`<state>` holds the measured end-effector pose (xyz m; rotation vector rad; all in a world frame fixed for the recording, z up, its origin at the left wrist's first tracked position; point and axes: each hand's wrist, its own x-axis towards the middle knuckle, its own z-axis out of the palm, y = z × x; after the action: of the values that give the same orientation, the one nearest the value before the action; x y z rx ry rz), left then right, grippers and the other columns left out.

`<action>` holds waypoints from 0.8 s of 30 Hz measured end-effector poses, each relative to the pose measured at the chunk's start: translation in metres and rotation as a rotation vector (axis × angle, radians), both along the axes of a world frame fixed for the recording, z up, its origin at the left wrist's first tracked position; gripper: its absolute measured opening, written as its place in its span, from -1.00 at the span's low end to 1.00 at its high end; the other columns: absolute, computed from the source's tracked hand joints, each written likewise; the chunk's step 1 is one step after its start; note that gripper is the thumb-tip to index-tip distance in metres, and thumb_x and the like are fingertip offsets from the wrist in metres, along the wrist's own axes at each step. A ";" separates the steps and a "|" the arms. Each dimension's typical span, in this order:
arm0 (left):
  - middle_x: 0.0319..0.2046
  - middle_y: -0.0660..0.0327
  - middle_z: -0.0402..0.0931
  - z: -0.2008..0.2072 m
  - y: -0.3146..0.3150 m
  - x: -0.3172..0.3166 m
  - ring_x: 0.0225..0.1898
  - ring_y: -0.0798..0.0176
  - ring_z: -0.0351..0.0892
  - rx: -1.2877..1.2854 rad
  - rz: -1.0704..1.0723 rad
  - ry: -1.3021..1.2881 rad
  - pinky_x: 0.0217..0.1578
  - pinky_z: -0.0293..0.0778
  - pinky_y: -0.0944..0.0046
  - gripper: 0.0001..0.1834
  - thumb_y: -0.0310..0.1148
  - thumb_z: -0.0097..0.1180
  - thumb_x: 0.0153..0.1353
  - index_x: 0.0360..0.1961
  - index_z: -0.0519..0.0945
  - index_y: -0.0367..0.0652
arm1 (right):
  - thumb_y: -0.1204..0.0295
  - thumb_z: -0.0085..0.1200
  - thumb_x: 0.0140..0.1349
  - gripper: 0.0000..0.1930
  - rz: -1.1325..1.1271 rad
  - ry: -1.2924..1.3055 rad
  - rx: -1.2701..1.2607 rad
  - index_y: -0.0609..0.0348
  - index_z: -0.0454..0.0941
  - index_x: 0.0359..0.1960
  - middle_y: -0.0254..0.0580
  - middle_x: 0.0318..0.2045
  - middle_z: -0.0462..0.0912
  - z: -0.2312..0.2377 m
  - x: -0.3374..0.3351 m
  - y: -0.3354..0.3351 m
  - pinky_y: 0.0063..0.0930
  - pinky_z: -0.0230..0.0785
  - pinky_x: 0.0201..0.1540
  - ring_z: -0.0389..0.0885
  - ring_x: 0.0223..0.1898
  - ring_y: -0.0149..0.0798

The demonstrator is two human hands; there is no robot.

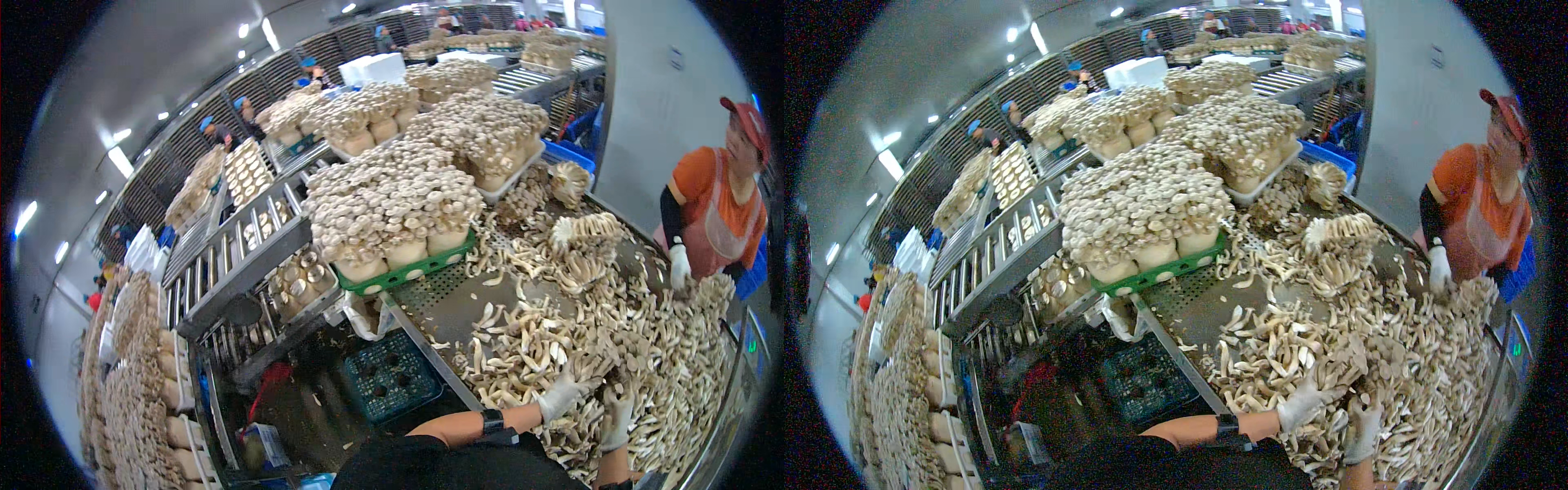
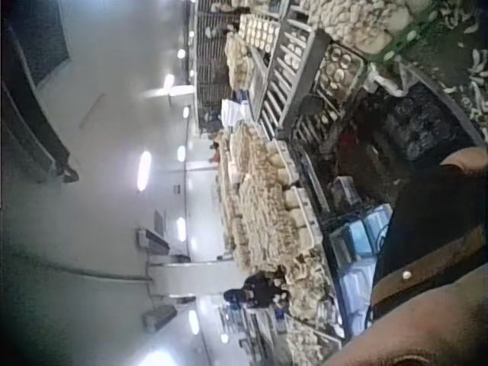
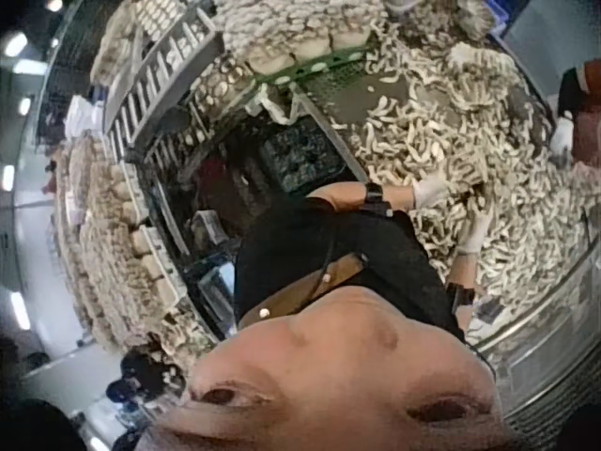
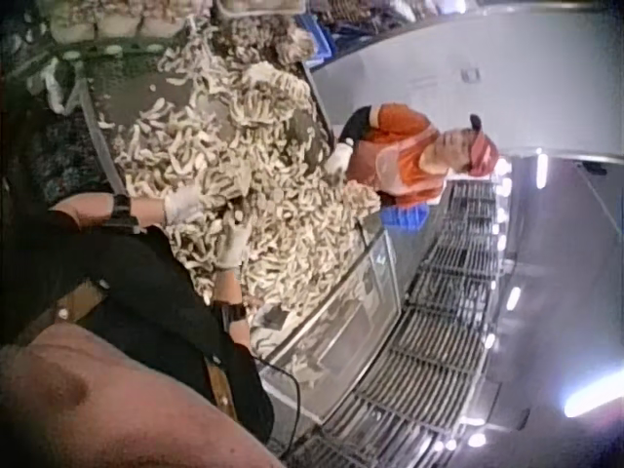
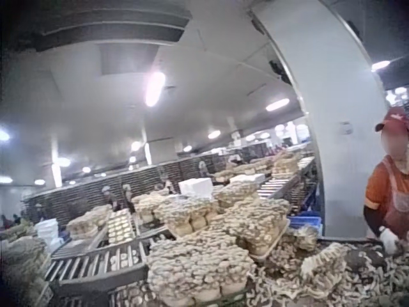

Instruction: Break apart large mushroom clusters and sort individual mushrooms into trays on a moving conveyor belt system.

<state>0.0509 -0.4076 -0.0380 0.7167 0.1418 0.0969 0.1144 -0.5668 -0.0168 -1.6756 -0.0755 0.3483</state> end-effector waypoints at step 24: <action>0.10 0.18 0.33 0.009 0.028 -0.014 -0.04 0.33 0.42 -0.670 -0.346 0.162 -0.13 0.47 0.29 -0.09 -0.53 0.10 0.13 0.36 -0.20 0.07 | 0.69 0.00 0.00 -0.38 0.033 0.105 0.399 0.17 0.20 0.18 -0.16 0.01 0.42 0.018 -0.002 0.019 -0.52 0.40 -0.05 0.49 -0.09 -0.31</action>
<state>0.0371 -0.3796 -0.0288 0.0707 0.1902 -0.3299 0.1124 -0.5479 0.0015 -1.2614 -0.0884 0.4163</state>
